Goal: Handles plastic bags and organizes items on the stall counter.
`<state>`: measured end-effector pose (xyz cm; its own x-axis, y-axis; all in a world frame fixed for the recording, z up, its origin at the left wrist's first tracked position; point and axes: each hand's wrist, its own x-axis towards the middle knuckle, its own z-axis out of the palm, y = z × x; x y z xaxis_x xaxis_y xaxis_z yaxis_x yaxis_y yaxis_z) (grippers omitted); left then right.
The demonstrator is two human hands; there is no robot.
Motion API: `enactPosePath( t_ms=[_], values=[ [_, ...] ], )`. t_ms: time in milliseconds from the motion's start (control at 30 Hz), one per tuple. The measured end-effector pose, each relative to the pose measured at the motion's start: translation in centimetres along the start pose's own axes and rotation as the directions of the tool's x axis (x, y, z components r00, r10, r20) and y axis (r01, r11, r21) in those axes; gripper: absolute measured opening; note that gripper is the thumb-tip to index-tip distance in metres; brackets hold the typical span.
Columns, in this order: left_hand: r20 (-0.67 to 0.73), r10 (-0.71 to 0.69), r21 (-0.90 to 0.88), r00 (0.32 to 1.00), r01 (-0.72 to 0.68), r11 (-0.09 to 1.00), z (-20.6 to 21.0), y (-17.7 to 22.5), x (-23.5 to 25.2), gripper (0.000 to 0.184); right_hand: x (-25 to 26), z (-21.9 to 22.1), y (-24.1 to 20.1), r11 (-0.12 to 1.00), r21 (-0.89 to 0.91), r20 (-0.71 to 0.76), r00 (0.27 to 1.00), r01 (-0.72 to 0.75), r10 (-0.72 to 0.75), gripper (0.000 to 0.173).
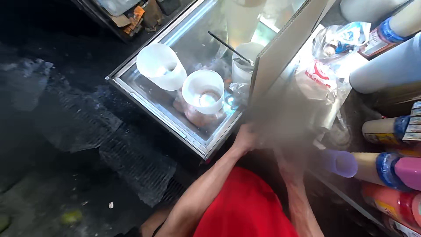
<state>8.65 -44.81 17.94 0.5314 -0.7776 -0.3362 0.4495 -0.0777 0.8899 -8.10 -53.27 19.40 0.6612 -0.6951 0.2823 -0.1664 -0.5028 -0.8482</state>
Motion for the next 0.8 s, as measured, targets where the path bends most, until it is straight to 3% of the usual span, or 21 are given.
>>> enactPosePath(
  t_ms=[33, 67, 100, 167, 200, 267, 400, 567, 667, 733, 800],
  values=[
    [0.004, 0.023, -0.007, 1.0, -0.023, 1.0, -0.1, -0.2, -0.3, 0.025, 0.2, 0.1, 0.2, 0.995, -0.076, 0.04, 0.996, -0.07, 0.074, 0.069],
    [0.049, 0.039, 0.001, 0.998, -0.039, 0.999, -0.2, -0.3, -0.6, 0.031, 0.6, 0.5, 0.3, 0.983, -0.105, 0.092, 0.983, -0.15, 0.16, 0.079],
    [0.124, 0.039, 0.037, 0.992, -0.044, 0.998, -0.2, -0.2, -0.9, 0.043, 0.9, 0.9, 0.5, 0.975, -0.088, 0.129, 0.968, -0.204, 0.214, 0.074],
    [0.226, 0.017, 0.16, 0.974, -0.054, 0.986, -0.4, 0.1, -1.5, 0.059, 1.1, 1.8, 0.5, 0.977, 0.052, 0.111, 0.974, -0.206, 0.199, 0.038],
    [0.209, 0.031, 0.234, 0.977, -0.081, 0.969, -0.8, 0.3, -2.1, 0.056, 1.2, 2.0, 0.0, 0.975, 0.13, 0.076, 0.982, -0.181, 0.172, 0.024],
    [0.096, 0.109, 0.351, 0.989, -0.137, 0.926, -2.6, 0.7, -3.7, 0.04, 1.3, 2.1, -1.0, 0.948, 0.272, -0.007, 0.985, -0.164, 0.173, 0.011],
    [-0.082, 0.273, 0.423, 0.959, -0.214, 0.88, -8.3, 1.0, -8.0, 0.013, 1.2, 3.1, -2.0, 0.887, 0.41, -0.072, 0.962, -0.212, 0.263, 0.008],
    [-0.26, 0.081, 0.341, 0.962, 0.013, 0.94, -13.5, 1.8, -15.8, 0.012, 1.4, 7.3, -4.4, 0.783, 0.571, 0.097, 0.967, -0.249, 0.237, 0.012],
    [-0.235, -0.001, 0.294, 0.972, 0.072, 0.953, -15.2, 1.8, -20.4, 0.01, 2.1, 10.9, -7.4, 0.718, 0.628, 0.193, 0.954, -0.3, 0.23, 0.011],
    [-0.161, 0.01, 0.377, 0.987, 0.052, 0.925, -16.2, 1.9, -22.4, 0.022, 2.9, 13.2, -9.6, 0.76, 0.58, 0.174, 0.956, -0.294, 0.237, 0.005],
    [-0.147, 0.08, 0.462, 0.986, -0.003, 0.887, -17.9, 1.6, -23.7, 0.026, 3.8, 14.5, -10.8, 0.884, 0.433, 0.154, 0.981, -0.174, 0.118, 0.01]
  ],
)
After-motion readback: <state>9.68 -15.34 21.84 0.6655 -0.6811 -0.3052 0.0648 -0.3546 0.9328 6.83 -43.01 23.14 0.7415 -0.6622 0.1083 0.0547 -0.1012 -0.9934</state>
